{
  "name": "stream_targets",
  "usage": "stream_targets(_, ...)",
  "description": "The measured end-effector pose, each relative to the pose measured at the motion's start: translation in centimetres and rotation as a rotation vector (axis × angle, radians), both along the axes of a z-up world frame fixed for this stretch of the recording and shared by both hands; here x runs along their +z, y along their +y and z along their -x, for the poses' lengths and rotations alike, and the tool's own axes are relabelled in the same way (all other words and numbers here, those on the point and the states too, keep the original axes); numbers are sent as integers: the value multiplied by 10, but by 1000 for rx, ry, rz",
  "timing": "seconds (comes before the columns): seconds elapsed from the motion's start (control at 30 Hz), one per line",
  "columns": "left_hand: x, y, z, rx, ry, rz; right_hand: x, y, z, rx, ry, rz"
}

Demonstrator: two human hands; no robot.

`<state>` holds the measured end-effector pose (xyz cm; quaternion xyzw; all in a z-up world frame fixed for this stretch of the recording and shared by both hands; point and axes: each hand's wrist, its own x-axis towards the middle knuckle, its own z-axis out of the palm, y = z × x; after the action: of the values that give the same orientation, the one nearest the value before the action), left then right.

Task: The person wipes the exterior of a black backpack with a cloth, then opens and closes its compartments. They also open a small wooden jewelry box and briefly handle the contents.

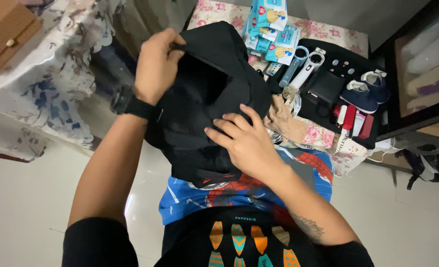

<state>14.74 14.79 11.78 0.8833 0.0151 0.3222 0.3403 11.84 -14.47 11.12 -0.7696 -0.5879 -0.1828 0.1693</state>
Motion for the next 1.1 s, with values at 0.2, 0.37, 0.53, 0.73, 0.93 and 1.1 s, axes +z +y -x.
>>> stream_targets(0.2,-45,-29,37,-267,284,-327,-37,-17,7,-24,370,456)
stream_targets(0.37,-101,-24,89,-71,275,-75,-62,-28,6,8,585,376)
stream_targets(0.53,-177,-12,124,351,165,95,-83,-8,-4,62,686,260)
stream_targets(0.73,-242,-46,143,397,30,785,-118,49,1,109,763,178)
stream_targets(0.93,-224,-75,157,315,-119,931,-148,102,9,72,543,151)
stream_targets(1.1,-206,-83,159,321,-109,940,-162,120,13,39,620,138)
